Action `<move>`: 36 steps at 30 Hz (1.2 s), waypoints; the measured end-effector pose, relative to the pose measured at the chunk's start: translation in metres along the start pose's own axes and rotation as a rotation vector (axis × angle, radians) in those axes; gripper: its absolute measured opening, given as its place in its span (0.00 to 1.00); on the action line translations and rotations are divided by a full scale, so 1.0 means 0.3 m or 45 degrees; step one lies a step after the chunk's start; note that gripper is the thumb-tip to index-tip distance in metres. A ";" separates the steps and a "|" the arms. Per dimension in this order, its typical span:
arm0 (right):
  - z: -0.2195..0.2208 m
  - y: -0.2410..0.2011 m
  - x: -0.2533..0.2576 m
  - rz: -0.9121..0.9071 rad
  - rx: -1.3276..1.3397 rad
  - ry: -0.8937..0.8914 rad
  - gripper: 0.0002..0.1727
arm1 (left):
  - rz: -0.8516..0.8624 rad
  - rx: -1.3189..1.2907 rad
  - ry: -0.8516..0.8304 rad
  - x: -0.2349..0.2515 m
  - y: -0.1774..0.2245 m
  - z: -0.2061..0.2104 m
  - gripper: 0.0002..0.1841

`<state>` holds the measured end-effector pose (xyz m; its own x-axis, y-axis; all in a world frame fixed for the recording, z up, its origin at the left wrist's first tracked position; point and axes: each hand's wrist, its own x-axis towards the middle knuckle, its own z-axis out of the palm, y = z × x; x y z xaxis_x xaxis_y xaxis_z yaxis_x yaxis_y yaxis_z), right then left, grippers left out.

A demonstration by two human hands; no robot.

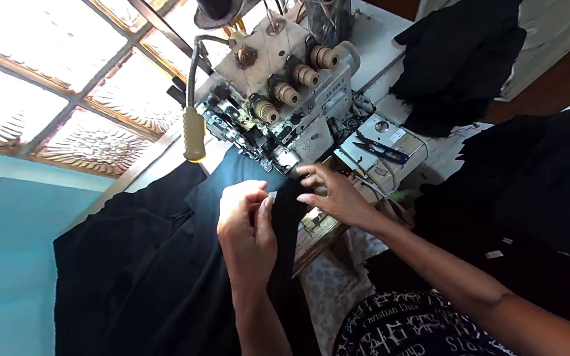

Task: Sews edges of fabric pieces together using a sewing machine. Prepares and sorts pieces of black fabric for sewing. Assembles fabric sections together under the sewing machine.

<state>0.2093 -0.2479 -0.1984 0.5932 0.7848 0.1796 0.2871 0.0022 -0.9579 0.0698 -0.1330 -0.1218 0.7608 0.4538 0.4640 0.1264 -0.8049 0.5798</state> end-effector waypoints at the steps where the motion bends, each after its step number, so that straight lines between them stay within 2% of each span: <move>1: 0.009 0.009 -0.005 0.049 0.038 -0.020 0.27 | 0.034 0.096 -0.045 0.019 -0.014 0.001 0.09; 5: 0.014 -0.021 -0.068 0.161 0.104 -0.030 0.16 | 0.128 0.239 -0.088 0.072 -0.066 0.042 0.07; 8: 0.021 -0.021 -0.126 0.140 0.234 0.071 0.09 | 0.160 0.321 -0.048 0.089 -0.087 0.062 0.07; 12: 0.036 -0.031 -0.165 0.189 0.477 0.112 0.08 | 0.222 0.358 -0.010 0.095 -0.110 0.071 0.09; 17: 0.065 -0.059 -0.176 0.395 0.749 0.093 0.10 | 0.259 0.361 0.114 0.084 -0.125 0.090 0.08; 20: 0.077 -0.061 -0.186 0.420 0.819 0.130 0.11 | 0.287 0.409 0.169 0.078 -0.125 0.105 0.09; 27: 0.072 -0.066 -0.204 0.336 0.710 0.123 0.13 | 0.319 0.728 -0.094 0.044 -0.058 0.073 0.13; 31: 0.076 -0.066 -0.209 0.228 0.550 0.139 0.14 | 0.354 0.874 -0.097 0.007 -0.050 0.092 0.20; 36: 0.089 -0.052 -0.133 -0.046 0.153 0.259 0.13 | 0.329 0.969 -0.044 0.001 -0.062 0.117 0.20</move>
<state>0.1610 -0.2628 -0.1965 0.7269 0.6419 0.2441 0.2266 0.1114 -0.9676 0.0901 -0.1313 -0.1561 0.8428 0.2157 0.4931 0.3336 -0.9283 -0.1641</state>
